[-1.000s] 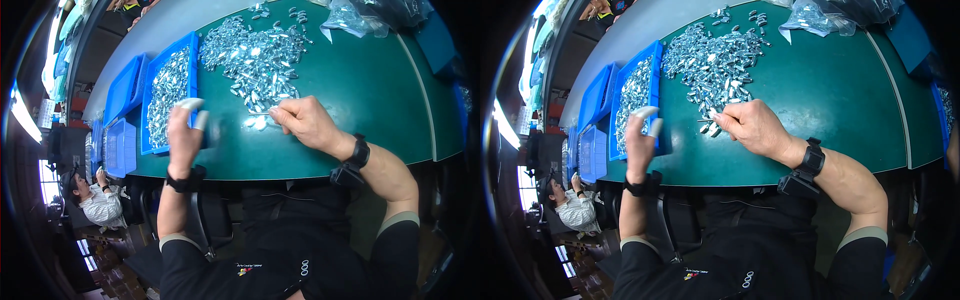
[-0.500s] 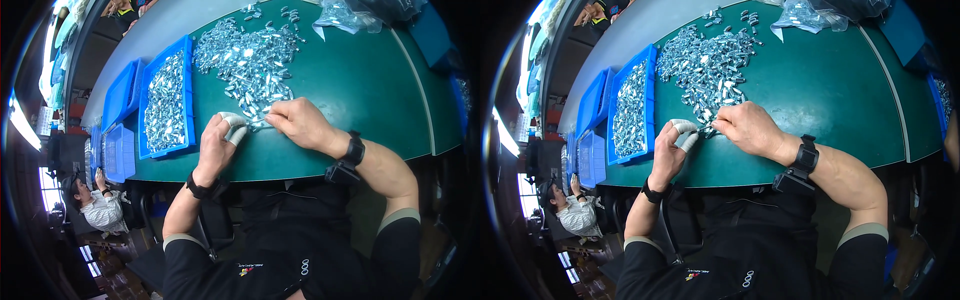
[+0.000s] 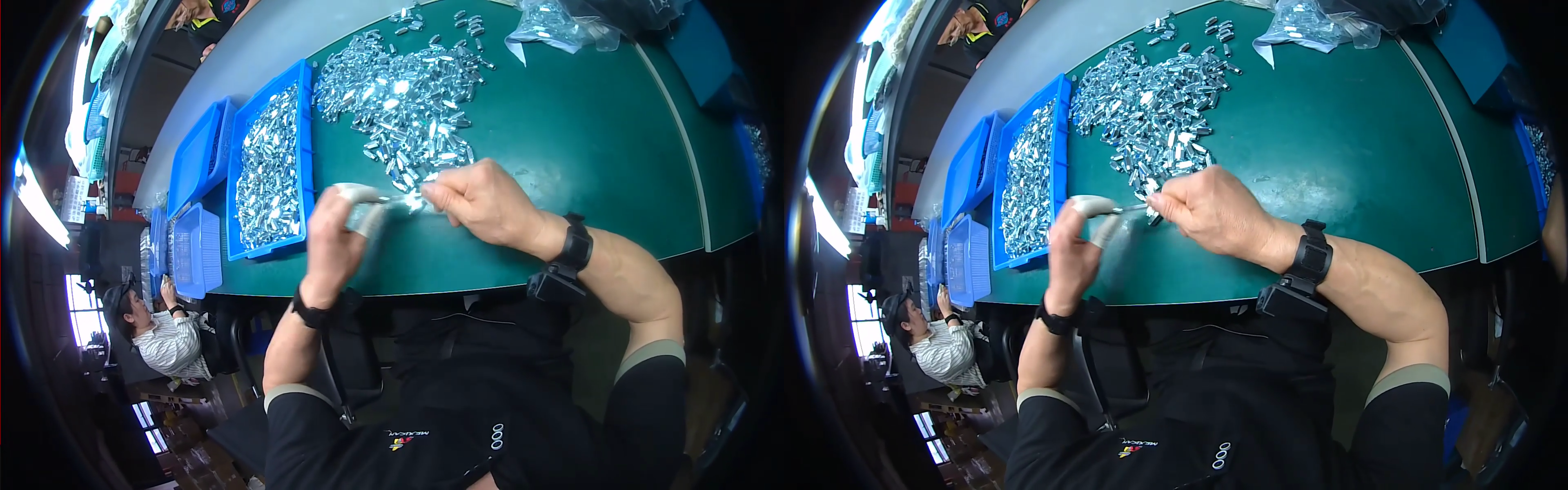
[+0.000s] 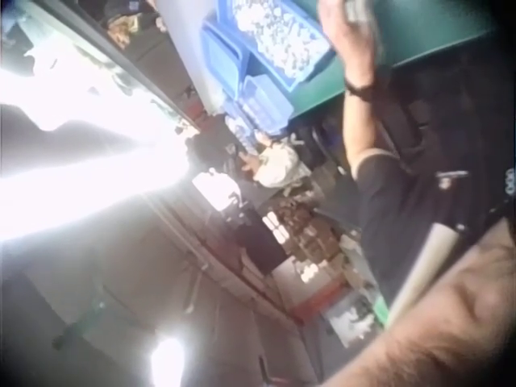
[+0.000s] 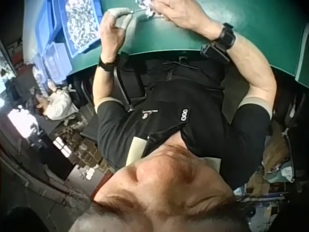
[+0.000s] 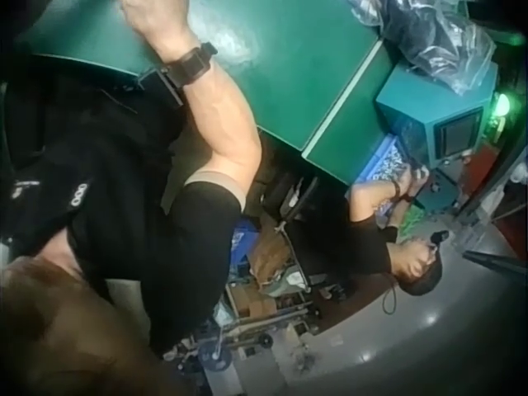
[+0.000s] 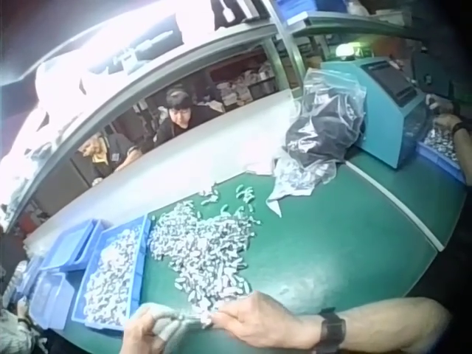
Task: Arranging and sorting small metal components on a production workbench.
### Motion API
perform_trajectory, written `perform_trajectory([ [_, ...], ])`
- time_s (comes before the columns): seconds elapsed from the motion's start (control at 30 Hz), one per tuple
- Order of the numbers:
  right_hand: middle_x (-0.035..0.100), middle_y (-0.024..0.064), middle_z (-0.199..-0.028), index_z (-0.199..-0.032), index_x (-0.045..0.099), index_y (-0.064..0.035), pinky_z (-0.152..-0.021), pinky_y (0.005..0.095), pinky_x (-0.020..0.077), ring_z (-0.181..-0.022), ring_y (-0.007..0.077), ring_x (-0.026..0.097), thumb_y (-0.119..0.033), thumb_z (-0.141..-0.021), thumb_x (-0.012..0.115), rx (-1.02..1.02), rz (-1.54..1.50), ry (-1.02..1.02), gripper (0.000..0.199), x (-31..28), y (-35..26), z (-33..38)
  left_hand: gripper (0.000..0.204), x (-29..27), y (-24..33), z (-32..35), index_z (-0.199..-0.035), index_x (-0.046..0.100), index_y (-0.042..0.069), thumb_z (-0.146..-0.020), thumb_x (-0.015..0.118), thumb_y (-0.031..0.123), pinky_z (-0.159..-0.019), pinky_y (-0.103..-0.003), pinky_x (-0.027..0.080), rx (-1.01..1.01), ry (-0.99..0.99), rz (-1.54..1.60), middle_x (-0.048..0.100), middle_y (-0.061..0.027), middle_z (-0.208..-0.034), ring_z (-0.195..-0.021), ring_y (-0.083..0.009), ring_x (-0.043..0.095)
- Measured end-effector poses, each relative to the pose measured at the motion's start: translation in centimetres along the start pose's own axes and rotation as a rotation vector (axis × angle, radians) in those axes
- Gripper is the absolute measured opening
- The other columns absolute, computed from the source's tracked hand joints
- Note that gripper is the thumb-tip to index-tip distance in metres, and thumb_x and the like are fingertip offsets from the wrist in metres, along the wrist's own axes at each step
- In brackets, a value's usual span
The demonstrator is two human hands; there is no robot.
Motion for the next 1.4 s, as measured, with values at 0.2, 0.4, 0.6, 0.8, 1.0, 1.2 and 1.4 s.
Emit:
perform_trajectory([
  [0.2,0.064,0.0045,-0.059,-0.076,0.067,-0.0017,-0.055,0.0332,0.0456,-0.055,0.0132,0.059,-0.028,-0.108,0.061,0.071,-0.071,0.124,0.041,-1.6,-0.1,-0.4,0.022,-7.0,-5.4,0.4,-0.108,0.074,0.004,-0.088,0.080,0.001,-0.088,-0.038,0.054,-0.089,0.224,-0.338,0.073,-0.0111,-0.104,-0.100,-0.0282,0.070],
  [0.4,0.064,0.0042,-0.060,-0.075,0.067,-0.0013,-0.055,0.0328,0.0453,-0.056,0.0125,0.059,-0.027,-0.107,0.061,0.092,-0.067,0.102,0.042,-1.2,0.6,-0.4,0.028,1.1,0.9,0.1,-0.112,0.076,0.006,-0.085,0.083,0.005,-0.088,-0.038,0.054,0.030,-0.102,-0.140,0.071,-0.0118,-0.109,-0.101,-0.0305,0.068],
  [0.6,0.064,0.0043,-0.061,-0.076,0.067,-0.0014,-0.055,0.0335,0.0456,-0.056,0.0132,0.060,-0.027,-0.107,0.062,0.113,-0.046,0.137,0.041,-1.8,0.8,-0.6,0.034,3.9,1.5,0.2,-0.116,0.076,0.007,-0.083,0.083,0.007,-0.084,-0.040,0.054,0.114,-0.195,-0.196,0.069,-0.0108,-0.107,-0.097,-0.0312,0.066],
  [0.8,0.064,0.0077,-0.061,-0.077,0.067,-0.0012,-0.055,0.0358,0.0453,-0.055,0.0176,0.060,-0.026,-0.105,0.063,0.031,0.043,0.118,0.038,-1.1,0.9,-0.5,0.032,2.7,-0.3,0.7,-0.114,0.075,0.008,-0.083,0.082,0.007,-0.081,-0.042,0.055,0.058,-0.139,-0.243,0.067,-0.0101,-0.110,-0.097,-0.0320,0.064],
  [1.0,0.062,0.0129,-0.062,-0.077,0.067,-0.0013,-0.056,0.0392,0.0441,-0.054,0.0248,0.058,-0.025,-0.102,0.065,0.003,0.141,0.130,0.034,-1.1,0.7,-0.4,0.025,2.9,1.3,0.1,-0.107,0.075,0.007,-0.082,0.081,0.006,-0.081,-0.041,0.055,0.159,-0.147,-0.211,0.068,-0.0101,-0.110,-0.098,-0.0319,0.065],
  [1.2,0.060,0.0147,-0.063,-0.077,0.066,-0.0014,-0.056,0.0401,0.0439,-0.054,0.0254,0.057,-0.024,-0.100,0.067,-0.034,0.142,0.161,0.032,-1.1,0.8,-0.3,0.020,2.6,0.0,0.5,-0.101,0.074,0.005,-0.083,0.082,0.004,-0.081,-0.041,0.055,0.080,-0.113,-0.105,0.069,-0.0101,-0.106,-0.097,-0.0314,0.066],
  [1.4,0.061,0.0149,-0.064,-0.077,0.065,-0.0011,-0.056,0.0396,0.0446,-0.055,0.0244,0.058,-0.024,-0.100,0.066,-0.001,0.131,0.079,0.032,-0.6,0.0,-0.1,0.019,2.1,-0.4,0.7,-0.101,0.074,0.004,-0.084,0.082,0.002,-0.081,-0.040,0.055,0.023,-0.043,-0.017,0.071,-0.0106,-0.105,-0.096,-0.0317,0.067],
])
Point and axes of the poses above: each hand's wrist, its own z-axis away from the middle knuckle, its own x-axis out of the palm, y = z × x, the point moved 6 cm from there along -z, towards the middle knuckle
